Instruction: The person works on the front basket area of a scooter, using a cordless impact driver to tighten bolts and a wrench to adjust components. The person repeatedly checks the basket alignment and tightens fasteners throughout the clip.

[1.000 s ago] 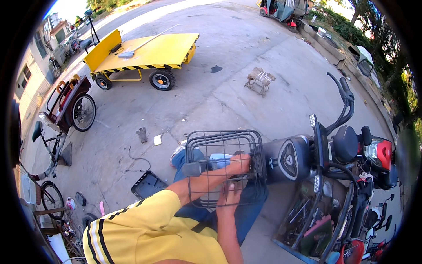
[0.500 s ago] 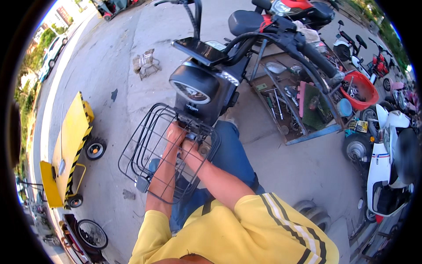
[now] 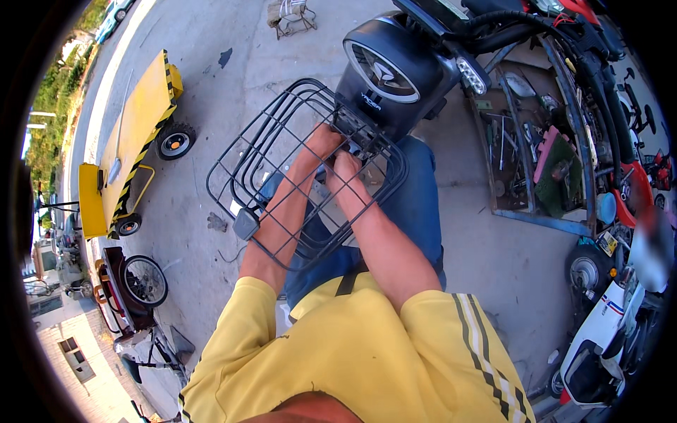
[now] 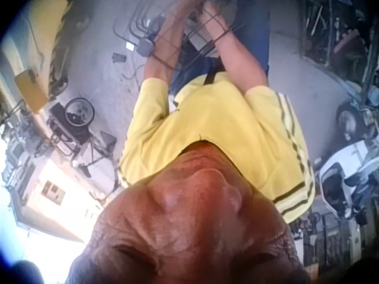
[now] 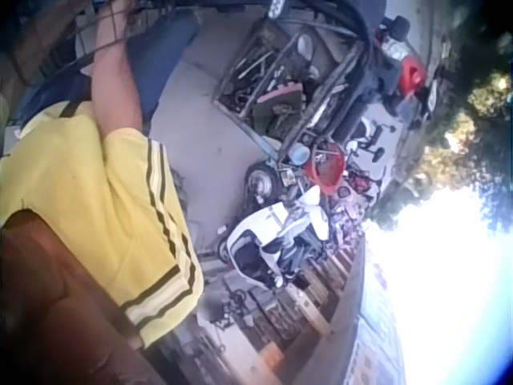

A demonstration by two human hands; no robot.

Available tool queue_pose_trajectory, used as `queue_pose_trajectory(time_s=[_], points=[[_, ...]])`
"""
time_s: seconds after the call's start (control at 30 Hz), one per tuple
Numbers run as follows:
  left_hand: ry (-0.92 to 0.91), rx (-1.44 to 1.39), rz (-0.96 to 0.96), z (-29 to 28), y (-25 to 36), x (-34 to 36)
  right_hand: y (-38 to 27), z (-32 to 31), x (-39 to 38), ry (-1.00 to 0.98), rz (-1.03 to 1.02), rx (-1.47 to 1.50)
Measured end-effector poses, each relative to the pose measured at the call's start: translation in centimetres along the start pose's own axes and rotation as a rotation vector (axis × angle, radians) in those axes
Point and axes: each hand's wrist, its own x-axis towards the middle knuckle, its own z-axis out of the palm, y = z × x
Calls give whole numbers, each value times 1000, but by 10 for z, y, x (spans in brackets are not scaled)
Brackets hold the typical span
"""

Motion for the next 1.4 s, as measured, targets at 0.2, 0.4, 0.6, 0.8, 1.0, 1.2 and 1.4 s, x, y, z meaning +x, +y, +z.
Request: queue_pose_trajectory(time_s=[0.2,0.4,0.6,0.8,1.0,1.2,1.4], points=[[82,231,-20,0,29,-13,-4,-9,23,-21,134,79],[-134,-88,-64,7,-34,16,2,-6,4,-76,163,19],[-181,-351,-220,-10,18,-30,-23,-23,-56,-173,431,-25],[-405,-608,-217,-2,-12,-14,-35,-74,-150,-358,647,-5],[239,702,278,38,4,-38,-135,-44,-283,-542,118,-1069],[308,361,420,24,-19,-36,-246,13,-335,-1596,-245,-464],[-69,-868,-245,18,-20,-14,-184,79,-310,-2188,706,74]])
